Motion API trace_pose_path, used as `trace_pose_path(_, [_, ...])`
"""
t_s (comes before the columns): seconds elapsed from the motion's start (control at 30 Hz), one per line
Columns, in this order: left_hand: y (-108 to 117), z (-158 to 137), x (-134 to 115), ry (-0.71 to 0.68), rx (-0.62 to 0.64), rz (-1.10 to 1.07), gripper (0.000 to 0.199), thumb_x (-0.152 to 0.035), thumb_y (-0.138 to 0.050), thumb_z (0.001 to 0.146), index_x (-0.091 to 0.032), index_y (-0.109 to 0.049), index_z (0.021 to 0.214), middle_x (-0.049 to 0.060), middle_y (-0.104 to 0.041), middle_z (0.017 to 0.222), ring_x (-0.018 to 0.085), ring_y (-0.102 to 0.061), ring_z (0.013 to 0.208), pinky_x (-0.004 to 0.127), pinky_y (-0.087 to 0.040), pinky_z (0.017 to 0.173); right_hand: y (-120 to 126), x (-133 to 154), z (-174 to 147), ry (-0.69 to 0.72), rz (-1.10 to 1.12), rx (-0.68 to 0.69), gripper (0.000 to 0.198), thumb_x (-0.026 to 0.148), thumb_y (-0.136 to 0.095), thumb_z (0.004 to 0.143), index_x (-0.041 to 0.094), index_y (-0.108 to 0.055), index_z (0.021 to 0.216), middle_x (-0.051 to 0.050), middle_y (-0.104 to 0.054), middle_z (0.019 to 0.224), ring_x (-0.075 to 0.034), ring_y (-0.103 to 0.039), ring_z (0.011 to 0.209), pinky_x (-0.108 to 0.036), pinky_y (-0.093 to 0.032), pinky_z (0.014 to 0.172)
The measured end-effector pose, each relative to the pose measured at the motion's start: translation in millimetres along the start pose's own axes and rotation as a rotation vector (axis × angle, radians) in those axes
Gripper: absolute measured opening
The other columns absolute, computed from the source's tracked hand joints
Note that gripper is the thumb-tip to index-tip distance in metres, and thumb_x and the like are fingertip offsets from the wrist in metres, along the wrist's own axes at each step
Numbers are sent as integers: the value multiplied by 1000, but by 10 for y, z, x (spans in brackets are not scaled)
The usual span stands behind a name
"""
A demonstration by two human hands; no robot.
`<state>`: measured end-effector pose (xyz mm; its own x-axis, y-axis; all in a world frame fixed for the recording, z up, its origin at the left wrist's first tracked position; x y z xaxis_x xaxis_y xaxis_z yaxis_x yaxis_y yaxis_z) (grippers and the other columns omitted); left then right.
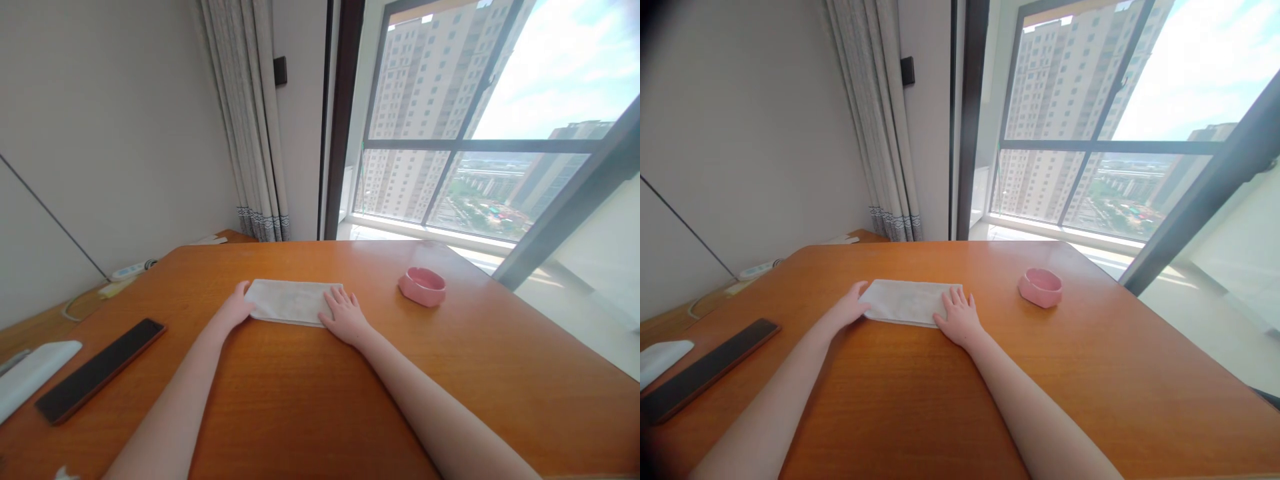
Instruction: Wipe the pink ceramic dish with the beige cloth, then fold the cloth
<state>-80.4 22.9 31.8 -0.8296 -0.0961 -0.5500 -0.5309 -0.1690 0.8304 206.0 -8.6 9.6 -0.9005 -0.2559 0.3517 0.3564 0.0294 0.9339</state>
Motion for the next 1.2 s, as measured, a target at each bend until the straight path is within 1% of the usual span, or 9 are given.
trace_pose_path(0.13, [97,-61,-59,40,-289,-77,52,-27,-52,77,-20,-39,127,9,-61,105,23,-62,88,36,-47,78,82,28,-17,-15,89,-119,34,39,-45,86,19,-56,112,-11,-48,134,-25,-37,129,-52,-12,109])
trace_pose_path(0.27, [17,-267,-434,-270,-482,-212,41,-25,-51,79,-20,-45,120,6,-60,99,20,-59,88,35,-46,84,93,-8,-3,-27,134,-147,17,29,-56,78,21,-57,93,-8,-57,121,-24,-48,117,-59,-12,106])
trace_pose_path(0.4, [-395,-536,-971,-690,-249,-190,22,-16,-50,79,-20,-56,99,5,-62,95,19,-55,92,35,-43,87,15,-18,51,11,203,-137,19,31,-58,77,23,-56,94,-6,-57,122,-24,-47,117,-58,-15,104])
trace_pose_path(0.53, [-736,-730,-1244,-881,0,-113,24,-9,-49,77,-20,-59,95,5,-63,96,19,-53,94,35,-43,88,-22,-40,90,36,231,-161,20,23,-56,74,23,-57,94,-7,-56,122,-24,-46,116,-52,-22,102])
trace_pose_path(0.7, [-794,-719,-1246,-875,30,-92,25,-7,-46,80,-18,-61,96,6,-63,96,19,-53,93,34,-44,87,-9,-136,105,-77,226,-213,17,13,-51,70,20,-53,85,-5,-61,97,-20,-53,98,-43,-29,97])
trace_pose_path(0.9, [-804,-802,-1281,-960,133,-44,26,-10,-47,81,-18,-62,100,6,-67,99,19,-57,94,33,-46,87,-2,-184,105,-133,226,-226,21,7,-42,71,20,-53,84,-5,-62,97,-20,-53,99,-41,-29,97])
trace_pose_path(1.0, [-695,-829,-1264,-1021,164,5,31,-26,-50,84,-17,-59,112,8,-66,108,21,-58,101,35,-45,91,21,-213,110,-167,305,-279,21,11,-38,78,20,-54,90,-6,-63,98,-20,-54,98,-38,-34,95])
trace_pose_path(1.13, [-498,-569,-1043,-865,27,15,44,-33,-33,91,-16,-46,130,10,-50,135,21,-43,126,39,-31,108,108,-145,79,-86,369,-380,25,28,-36,88,19,-54,104,-9,-60,112,-22,-51,109,-43,-31,101])
trace_pose_path(1.2, [-558,-428,-903,-731,85,84,47,-35,-30,92,-17,-42,134,10,-42,142,22,-33,133,43,-24,111,169,-40,35,10,353,-407,30,30,-36,89,19,-52,112,-10,-57,120,-23,-47,116,-45,-29,104])
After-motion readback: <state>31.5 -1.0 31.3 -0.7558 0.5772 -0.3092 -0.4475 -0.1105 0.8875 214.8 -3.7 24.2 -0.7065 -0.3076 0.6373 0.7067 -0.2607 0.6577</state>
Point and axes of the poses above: each hand's wrist, its own z-axis towards the middle knuckle, its own y-axis out of the back of the hand, x = y × z, the point moved 4 cm from there along z, towards the middle knuckle
